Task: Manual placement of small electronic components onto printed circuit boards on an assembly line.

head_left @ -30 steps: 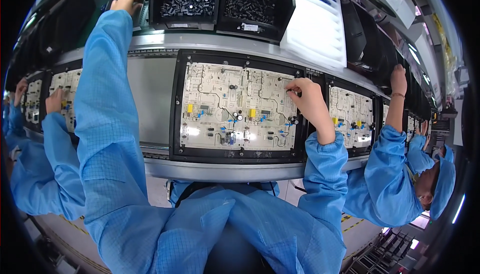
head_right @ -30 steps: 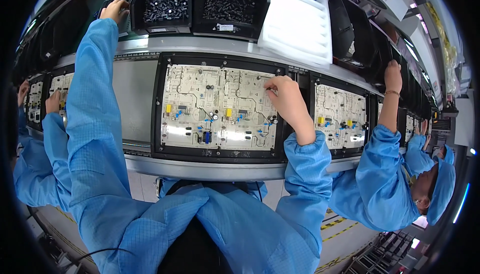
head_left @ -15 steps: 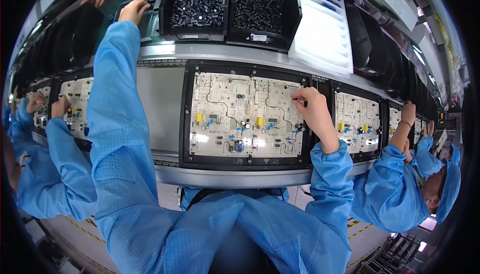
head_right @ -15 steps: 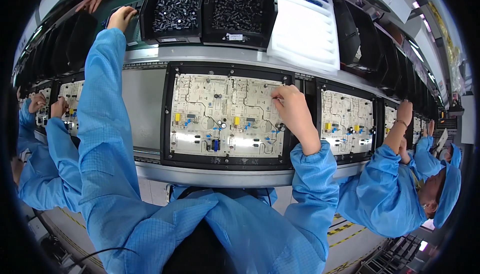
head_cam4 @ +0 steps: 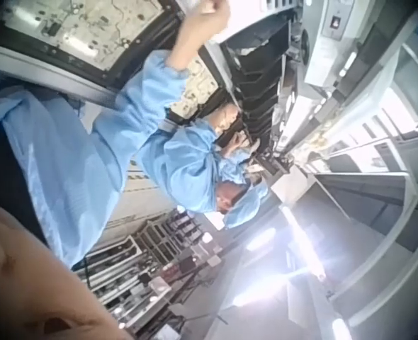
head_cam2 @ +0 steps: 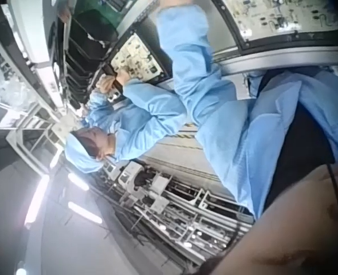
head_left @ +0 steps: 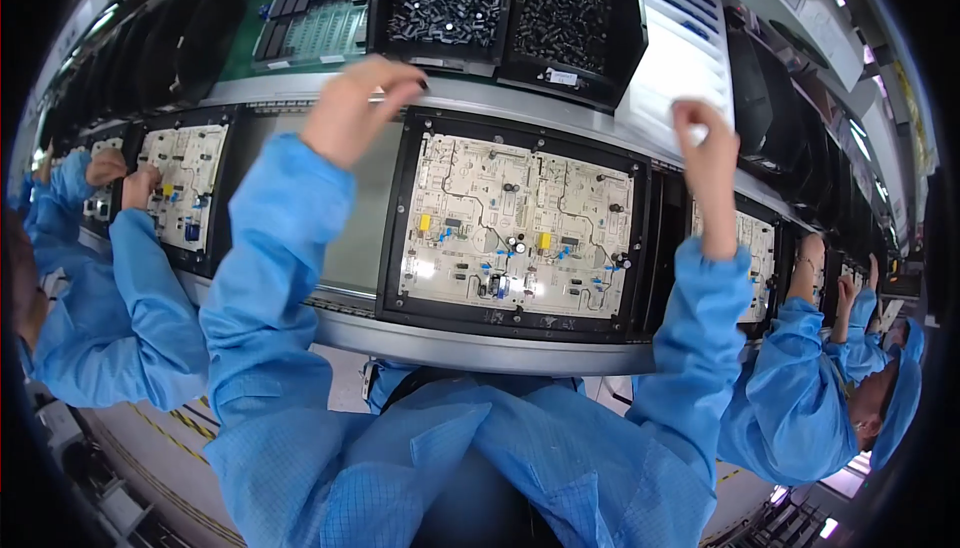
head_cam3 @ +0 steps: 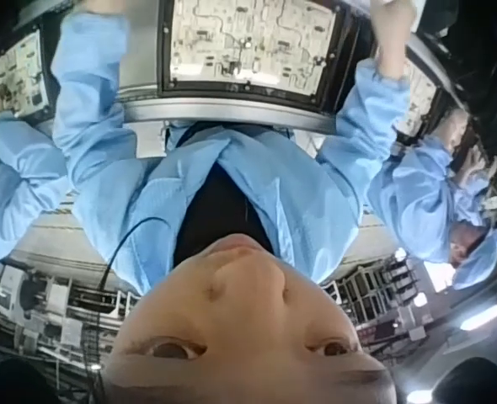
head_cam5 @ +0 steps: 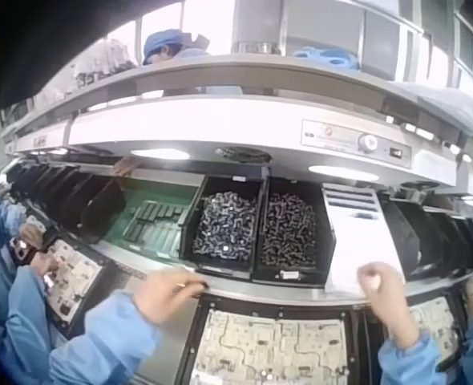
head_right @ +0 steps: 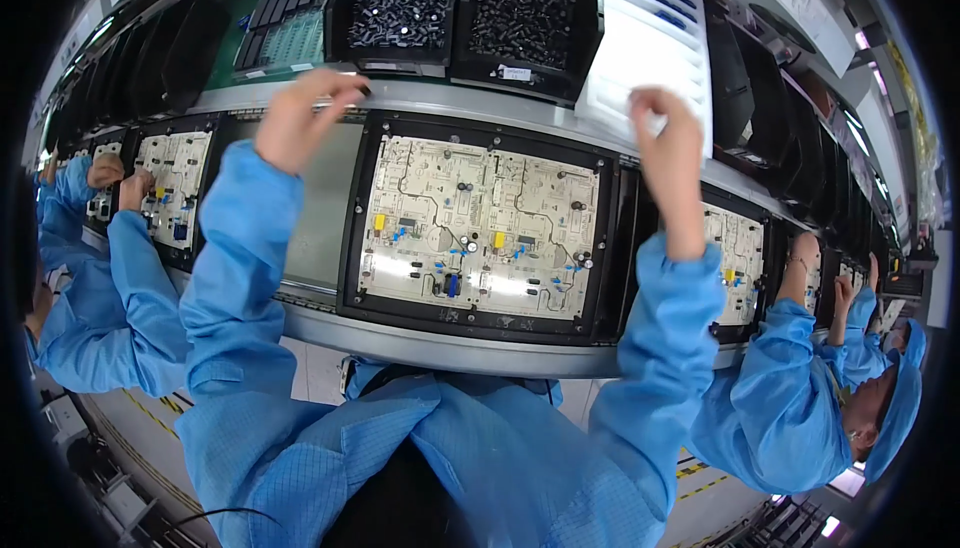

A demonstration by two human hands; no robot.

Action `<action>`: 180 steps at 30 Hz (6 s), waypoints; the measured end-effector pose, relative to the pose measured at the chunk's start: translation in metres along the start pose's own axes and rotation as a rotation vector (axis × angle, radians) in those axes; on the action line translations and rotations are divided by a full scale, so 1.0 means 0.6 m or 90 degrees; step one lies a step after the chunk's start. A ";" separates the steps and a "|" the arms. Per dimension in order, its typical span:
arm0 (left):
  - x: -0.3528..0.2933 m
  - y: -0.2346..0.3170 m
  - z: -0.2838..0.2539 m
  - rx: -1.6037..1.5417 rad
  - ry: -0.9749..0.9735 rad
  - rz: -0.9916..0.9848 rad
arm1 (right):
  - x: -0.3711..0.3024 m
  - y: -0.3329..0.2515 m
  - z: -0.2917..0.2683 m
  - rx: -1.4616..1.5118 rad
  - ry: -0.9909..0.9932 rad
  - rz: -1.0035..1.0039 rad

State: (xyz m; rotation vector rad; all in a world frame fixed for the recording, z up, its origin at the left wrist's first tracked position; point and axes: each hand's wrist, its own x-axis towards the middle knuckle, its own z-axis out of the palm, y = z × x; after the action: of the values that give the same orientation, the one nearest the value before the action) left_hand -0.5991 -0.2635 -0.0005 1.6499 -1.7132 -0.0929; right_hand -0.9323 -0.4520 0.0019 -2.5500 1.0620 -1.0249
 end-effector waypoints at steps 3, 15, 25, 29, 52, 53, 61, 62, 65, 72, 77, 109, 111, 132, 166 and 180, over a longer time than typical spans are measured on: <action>-0.030 0.012 0.043 0.035 -0.053 0.100 | 0.111 0.096 0.026 -0.107 0.035 0.014; -0.048 0.007 0.122 0.048 -0.167 0.107 | 0.212 0.242 0.114 -0.304 0.099 0.195; -0.048 -0.008 0.081 0.048 -0.188 0.108 | 0.203 0.267 0.099 -0.232 0.151 0.161; -0.066 -0.005 0.080 0.075 -0.215 0.094 | 0.202 0.268 0.099 -0.260 0.175 0.172; -0.074 0.006 0.080 0.100 -0.197 0.136 | 0.202 0.302 0.099 -0.102 0.453 0.086; -0.068 0.008 0.077 0.089 -0.226 0.135 | 0.205 0.313 0.093 -0.025 0.400 0.137; 0.101 0.020 0.099 -0.054 0.042 0.049 | 0.117 0.196 -0.050 0.786 0.273 0.264; 0.115 -0.002 0.104 0.031 0.045 0.057 | 0.087 0.147 -0.041 0.767 0.190 0.292; 0.166 -0.021 0.127 0.183 0.032 0.085 | -0.057 0.029 -0.092 0.373 -0.054 0.279; 0.212 -0.008 0.161 0.405 -0.024 0.030 | -0.255 -0.134 -0.132 0.225 -0.219 0.220; 0.211 -0.014 0.175 0.479 -0.001 -0.020 | -0.272 -0.151 -0.145 0.205 -0.211 0.183; 0.232 -0.023 0.194 0.271 0.126 0.009 | -0.310 -0.092 -0.085 0.301 -0.274 0.201; 0.227 -0.022 0.192 0.321 0.141 0.061 | -0.300 -0.099 -0.086 0.267 -0.238 0.176; 0.016 0.190 0.129 -0.545 -0.063 -0.206 | -0.253 -0.097 -0.076 0.036 -0.363 -0.019; -0.147 0.302 0.249 -0.151 -0.193 0.045 | 0.110 0.086 0.167 0.116 -0.033 0.056; -0.146 0.313 0.269 -0.064 -0.171 0.103 | 0.091 0.118 0.175 0.111 0.086 0.009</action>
State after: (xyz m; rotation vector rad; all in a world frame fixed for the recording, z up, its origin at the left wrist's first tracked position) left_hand -0.8522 -0.2235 -0.0574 1.4701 -2.0022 -0.3309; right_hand -0.8738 -0.5488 -0.0767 -2.3615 0.9731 -1.2426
